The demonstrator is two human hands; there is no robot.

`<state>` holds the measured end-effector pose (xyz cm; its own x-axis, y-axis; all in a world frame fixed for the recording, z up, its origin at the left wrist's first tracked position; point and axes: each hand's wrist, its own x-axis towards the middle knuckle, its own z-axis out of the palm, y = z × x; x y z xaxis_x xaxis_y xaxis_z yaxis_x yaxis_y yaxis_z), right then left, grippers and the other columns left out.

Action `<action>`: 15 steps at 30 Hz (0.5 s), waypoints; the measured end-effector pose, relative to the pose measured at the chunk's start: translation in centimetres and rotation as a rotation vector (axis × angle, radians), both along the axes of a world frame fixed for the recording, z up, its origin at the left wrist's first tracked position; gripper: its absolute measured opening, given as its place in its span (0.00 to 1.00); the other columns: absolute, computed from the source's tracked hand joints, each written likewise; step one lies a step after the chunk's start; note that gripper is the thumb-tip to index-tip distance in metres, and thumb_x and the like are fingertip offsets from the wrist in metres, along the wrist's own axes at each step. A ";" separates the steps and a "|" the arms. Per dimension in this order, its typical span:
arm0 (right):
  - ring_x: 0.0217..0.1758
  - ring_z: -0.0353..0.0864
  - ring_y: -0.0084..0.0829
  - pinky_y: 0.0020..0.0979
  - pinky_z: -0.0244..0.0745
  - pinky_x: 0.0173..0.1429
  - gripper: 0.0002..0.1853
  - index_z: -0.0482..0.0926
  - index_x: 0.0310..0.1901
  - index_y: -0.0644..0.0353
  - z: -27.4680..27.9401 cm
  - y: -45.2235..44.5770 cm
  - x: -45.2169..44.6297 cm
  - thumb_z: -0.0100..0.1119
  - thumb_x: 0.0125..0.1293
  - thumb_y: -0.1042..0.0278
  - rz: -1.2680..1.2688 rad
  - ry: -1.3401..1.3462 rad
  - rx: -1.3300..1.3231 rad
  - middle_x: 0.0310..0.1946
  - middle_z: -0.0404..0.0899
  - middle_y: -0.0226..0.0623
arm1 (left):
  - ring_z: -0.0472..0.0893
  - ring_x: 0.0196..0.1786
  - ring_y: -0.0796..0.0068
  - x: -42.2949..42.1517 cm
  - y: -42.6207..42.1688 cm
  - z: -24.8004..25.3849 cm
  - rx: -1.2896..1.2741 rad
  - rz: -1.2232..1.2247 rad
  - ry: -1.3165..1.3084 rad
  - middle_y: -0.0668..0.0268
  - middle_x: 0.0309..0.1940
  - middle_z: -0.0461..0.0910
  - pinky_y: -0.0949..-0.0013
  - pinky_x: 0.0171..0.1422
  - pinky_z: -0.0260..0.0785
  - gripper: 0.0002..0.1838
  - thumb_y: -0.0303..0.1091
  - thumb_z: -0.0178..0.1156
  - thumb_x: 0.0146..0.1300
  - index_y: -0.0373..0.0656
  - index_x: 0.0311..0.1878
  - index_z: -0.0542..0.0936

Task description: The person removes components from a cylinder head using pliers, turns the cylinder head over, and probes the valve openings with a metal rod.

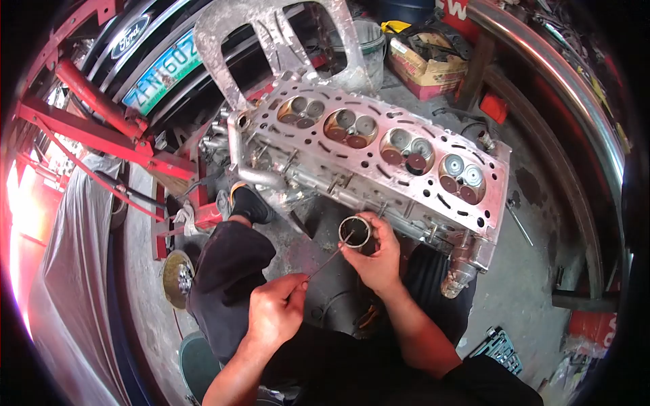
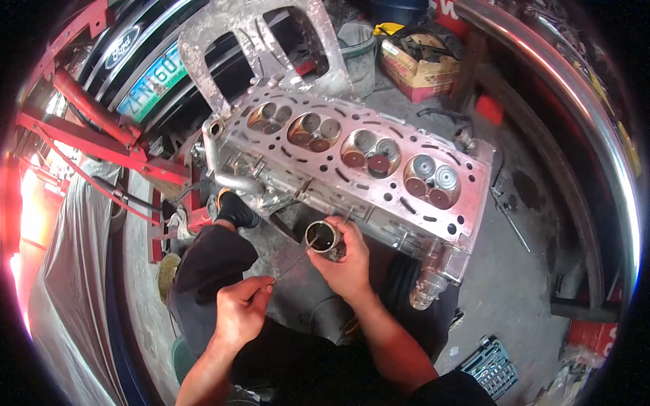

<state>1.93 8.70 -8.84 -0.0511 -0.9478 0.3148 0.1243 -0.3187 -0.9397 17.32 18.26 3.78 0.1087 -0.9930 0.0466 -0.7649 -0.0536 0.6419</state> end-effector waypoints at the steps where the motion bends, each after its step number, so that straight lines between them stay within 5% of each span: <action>1: 0.52 0.78 0.27 0.27 0.73 0.57 0.30 0.72 0.54 0.62 0.0 0.1 0.2 0.73 0.47 0.82 -0.026 -0.039 0.011 0.50 0.76 0.36 | 0.84 0.30 0.62 -0.1 0.0 0.7 -0.009 0.023 0.016 0.53 0.30 0.83 0.67 0.35 0.75 0.06 0.23 0.62 0.59 0.36 0.40 0.84; 6: 0.50 0.80 0.31 0.28 0.74 0.54 0.30 0.74 0.52 0.64 0.0 0.2 -0.2 0.75 0.46 0.76 -0.069 -0.054 0.045 0.48 0.77 0.39 | 0.77 0.23 0.75 0.1 -0.6 3.4 -0.064 -0.005 0.093 0.58 0.25 0.81 0.72 0.29 0.69 0.06 0.19 0.60 0.59 0.35 0.39 0.84; 13: 0.50 0.81 0.33 0.30 0.75 0.53 0.30 0.74 0.53 0.63 1.7 0.6 -0.8 0.76 0.47 0.73 -0.089 -0.018 0.054 0.47 0.78 0.40 | 0.76 0.24 0.80 0.1 -2.0 5.2 0.065 -0.054 0.033 0.62 0.24 0.81 0.75 0.30 0.67 0.06 0.19 0.60 0.60 0.34 0.38 0.84; 15: 0.50 0.78 0.23 0.26 0.73 0.56 0.30 0.74 0.53 0.64 1.6 0.6 -1.0 0.76 0.47 0.76 -0.093 0.058 0.050 0.47 0.77 0.33 | 0.76 0.25 0.81 -0.1 -2.4 5.7 0.044 -0.064 0.067 0.63 0.24 0.81 0.76 0.31 0.68 0.05 0.18 0.60 0.61 0.34 0.38 0.84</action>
<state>0.97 9.27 -7.19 -0.1229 -0.9545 0.2719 0.0409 -0.2786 -0.9595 17.21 15.88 9.48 0.0462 -0.9989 -0.0020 -0.7229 -0.0348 0.6901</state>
